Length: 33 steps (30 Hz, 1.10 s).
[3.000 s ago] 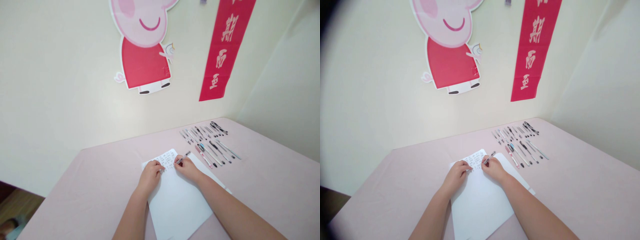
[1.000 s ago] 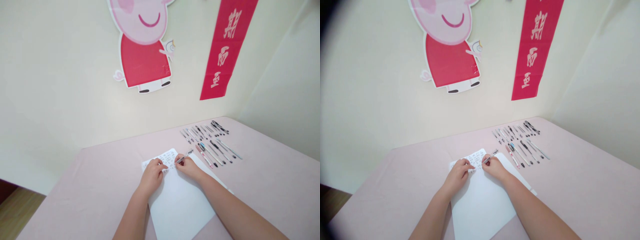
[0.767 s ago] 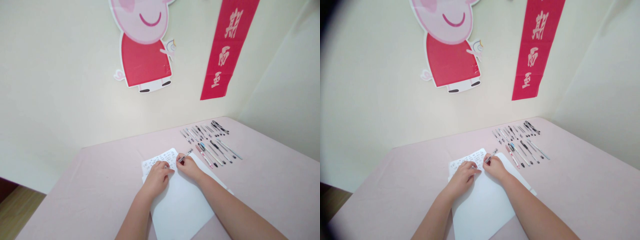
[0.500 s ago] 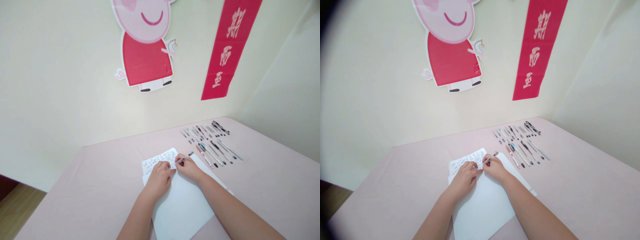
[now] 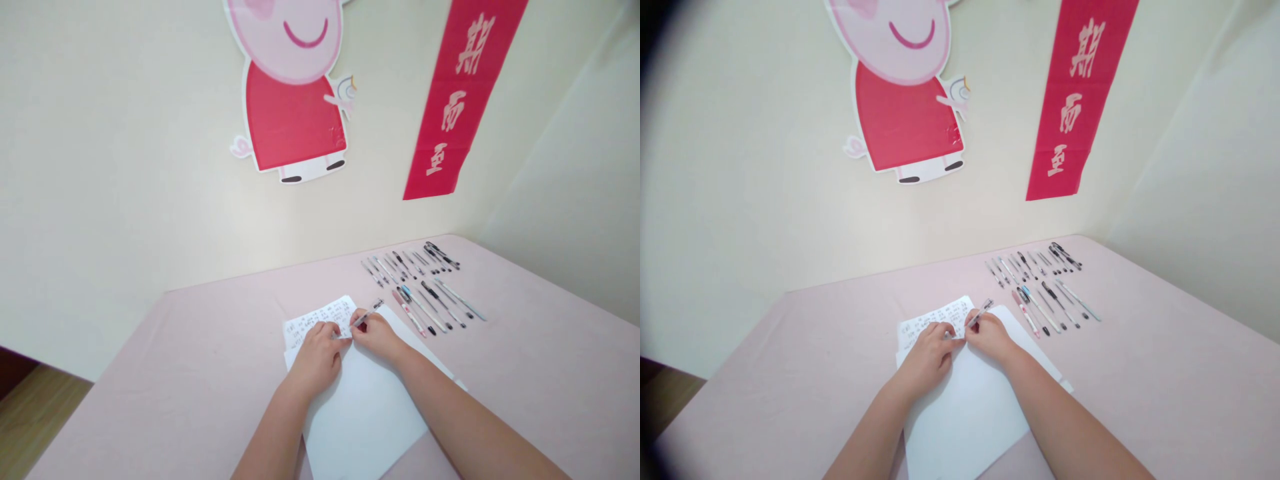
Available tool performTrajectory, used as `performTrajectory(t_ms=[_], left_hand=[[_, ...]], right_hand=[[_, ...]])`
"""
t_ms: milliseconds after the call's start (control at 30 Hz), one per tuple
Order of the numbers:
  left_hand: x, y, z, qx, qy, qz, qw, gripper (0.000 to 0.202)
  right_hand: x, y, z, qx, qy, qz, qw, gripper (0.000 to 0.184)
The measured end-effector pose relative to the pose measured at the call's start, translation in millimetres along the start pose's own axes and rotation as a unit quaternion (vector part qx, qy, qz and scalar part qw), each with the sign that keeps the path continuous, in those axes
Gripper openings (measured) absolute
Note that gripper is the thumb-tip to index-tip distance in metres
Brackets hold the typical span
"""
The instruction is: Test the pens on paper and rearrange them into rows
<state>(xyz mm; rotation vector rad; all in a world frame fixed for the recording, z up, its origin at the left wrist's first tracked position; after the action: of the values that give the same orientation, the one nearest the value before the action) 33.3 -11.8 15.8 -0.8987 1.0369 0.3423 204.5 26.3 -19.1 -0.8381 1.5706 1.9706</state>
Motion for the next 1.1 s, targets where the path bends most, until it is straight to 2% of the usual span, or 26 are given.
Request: performTrajectory(t_ms=[700, 1100], left_hand=[[0.7, -0.8, 0.7, 0.001, 0.001, 0.000, 1.000, 0.049], [0.3, -1.1, 0.6, -0.004, 0.004, 0.002, 1.000, 0.048]], right_hand=[[-2.1, 2.5, -1.1, -0.008, 0.006, -0.047, 0.999, 0.008], [-2.0, 1.6, -1.3, -0.009, 0.011, -0.033, 0.999, 0.007]])
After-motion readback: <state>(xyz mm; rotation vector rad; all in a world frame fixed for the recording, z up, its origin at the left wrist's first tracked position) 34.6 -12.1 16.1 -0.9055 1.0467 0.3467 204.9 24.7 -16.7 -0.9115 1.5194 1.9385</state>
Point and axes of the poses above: each hand's wrist, its own z-axis towards the middle knuckle, its own x-axis out of the palm, y = z × x, the point moved 1 cm from there along z, towards the middle knuckle, and after that the axes turned 6 degrees about -z, right-handed, at the moved point
